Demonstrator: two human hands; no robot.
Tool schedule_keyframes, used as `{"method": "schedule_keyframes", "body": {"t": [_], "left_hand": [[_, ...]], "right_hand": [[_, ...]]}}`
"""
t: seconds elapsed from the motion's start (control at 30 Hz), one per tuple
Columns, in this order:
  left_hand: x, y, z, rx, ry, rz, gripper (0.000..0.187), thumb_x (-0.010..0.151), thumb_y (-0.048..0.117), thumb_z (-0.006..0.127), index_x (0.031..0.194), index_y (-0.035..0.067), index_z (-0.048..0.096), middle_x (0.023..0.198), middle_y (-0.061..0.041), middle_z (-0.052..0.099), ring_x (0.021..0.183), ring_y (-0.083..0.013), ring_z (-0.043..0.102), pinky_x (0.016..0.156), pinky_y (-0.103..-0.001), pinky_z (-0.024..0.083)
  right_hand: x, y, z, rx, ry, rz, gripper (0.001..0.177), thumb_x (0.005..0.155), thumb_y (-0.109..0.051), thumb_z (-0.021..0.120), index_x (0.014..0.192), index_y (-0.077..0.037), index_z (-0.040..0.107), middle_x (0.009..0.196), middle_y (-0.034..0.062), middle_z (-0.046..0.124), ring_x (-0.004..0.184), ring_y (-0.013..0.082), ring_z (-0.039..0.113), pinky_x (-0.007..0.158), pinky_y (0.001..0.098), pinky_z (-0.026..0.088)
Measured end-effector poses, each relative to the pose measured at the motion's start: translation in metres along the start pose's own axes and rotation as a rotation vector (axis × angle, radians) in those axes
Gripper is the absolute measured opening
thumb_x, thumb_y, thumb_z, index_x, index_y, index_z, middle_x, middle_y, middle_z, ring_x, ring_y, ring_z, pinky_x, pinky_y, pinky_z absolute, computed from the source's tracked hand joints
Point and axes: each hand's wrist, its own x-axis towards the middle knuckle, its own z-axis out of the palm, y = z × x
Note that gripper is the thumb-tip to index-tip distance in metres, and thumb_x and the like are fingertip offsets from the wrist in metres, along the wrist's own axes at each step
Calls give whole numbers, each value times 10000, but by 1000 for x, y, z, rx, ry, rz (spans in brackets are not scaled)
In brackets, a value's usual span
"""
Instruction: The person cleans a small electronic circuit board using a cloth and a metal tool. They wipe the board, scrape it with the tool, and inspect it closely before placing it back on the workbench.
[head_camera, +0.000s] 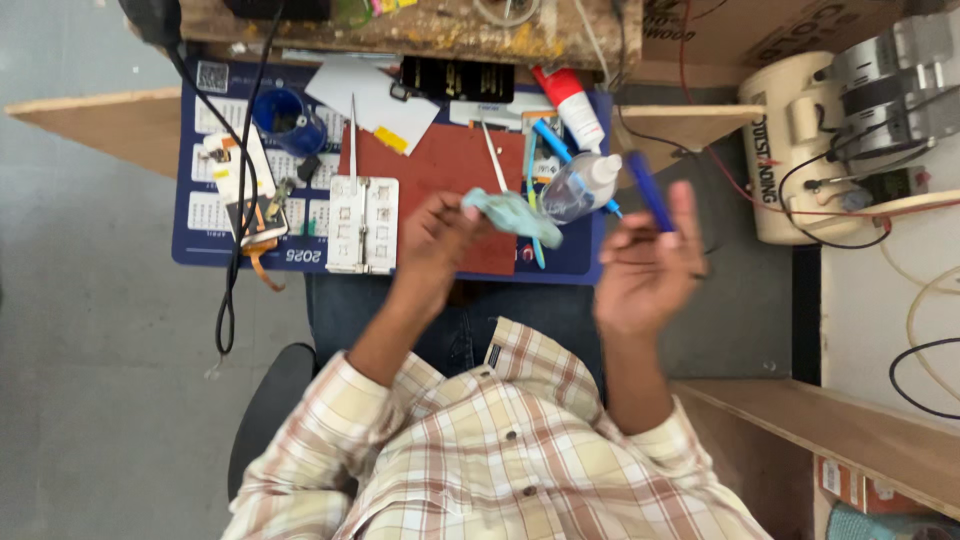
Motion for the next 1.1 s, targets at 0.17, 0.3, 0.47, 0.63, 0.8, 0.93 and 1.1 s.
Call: {"method": "schedule_keyframes", "body": {"t": [0.17, 0.3, 0.47, 0.63, 0.8, 0.93, 1.1], "left_hand": [[-43, 2, 60, -687, -73, -56, 146, 1083, 129, 649, 1148, 17, 582, 1141, -121, 690, 1110, -245, 692, 1035, -438, 546], [-57, 8, 67, -847, 24, -160, 253, 1000, 186, 622, 1155, -14, 611, 1151, -163, 709, 1100, -257, 701, 1018, -424, 541], [-56, -8, 63, -663, -7, -53, 169, 1038, 6, 681, 1194, -27, 626, 1151, -150, 709, 1084, -232, 691, 1033, -395, 546], [-54, -21, 49, -442, -35, -84, 205, 989, 28, 696, 1180, -43, 675, 1069, -98, 718, 975, -147, 676, 934, -297, 544], [-46, -25, 40, -439, -52, -65, 139, 1015, 51, 705, 1095, -62, 690, 982, -107, 717, 875, -160, 660, 829, -309, 547], [-40, -17, 37, -530, -15, -11, 177, 1024, 72, 707, 1122, -76, 688, 960, -95, 698, 837, -149, 620, 802, -312, 534], [-40, 8, 38, -593, -12, -8, 237, 1010, 105, 695, 1170, -70, 680, 983, -94, 701, 838, -139, 611, 800, -309, 529]], "right_hand": [[-30, 27, 33, 20, -77, 114, 521, 1071, -162, 535, 1542, 57, 485, 1104, 203, 685, 885, 222, 649, 656, 322, 546], [-34, 30, 38, 20, -98, 117, 496, 1073, -155, 529, 1518, 60, 501, 1107, 211, 693, 870, 221, 659, 680, 312, 552], [-41, 39, 38, -44, -136, 104, 462, 1053, -145, 538, 1454, 85, 548, 1100, 216, 689, 971, 254, 670, 823, 372, 570], [-48, 44, 36, -97, -178, 86, 447, 1060, -138, 549, 1444, 91, 563, 1104, 231, 695, 897, 249, 668, 806, 351, 554], [-47, 43, 36, -105, -212, 111, 427, 1051, -144, 555, 1413, 84, 567, 1079, 232, 692, 925, 282, 672, 816, 401, 570], [-46, 38, 33, -83, -237, 108, 401, 1055, -156, 566, 1357, 102, 615, 1033, 227, 687, 859, 283, 661, 733, 376, 553], [-43, 31, 32, -108, -272, 115, 393, 1042, -171, 558, 1320, 99, 626, 982, 248, 684, 819, 296, 654, 713, 381, 546]]}}
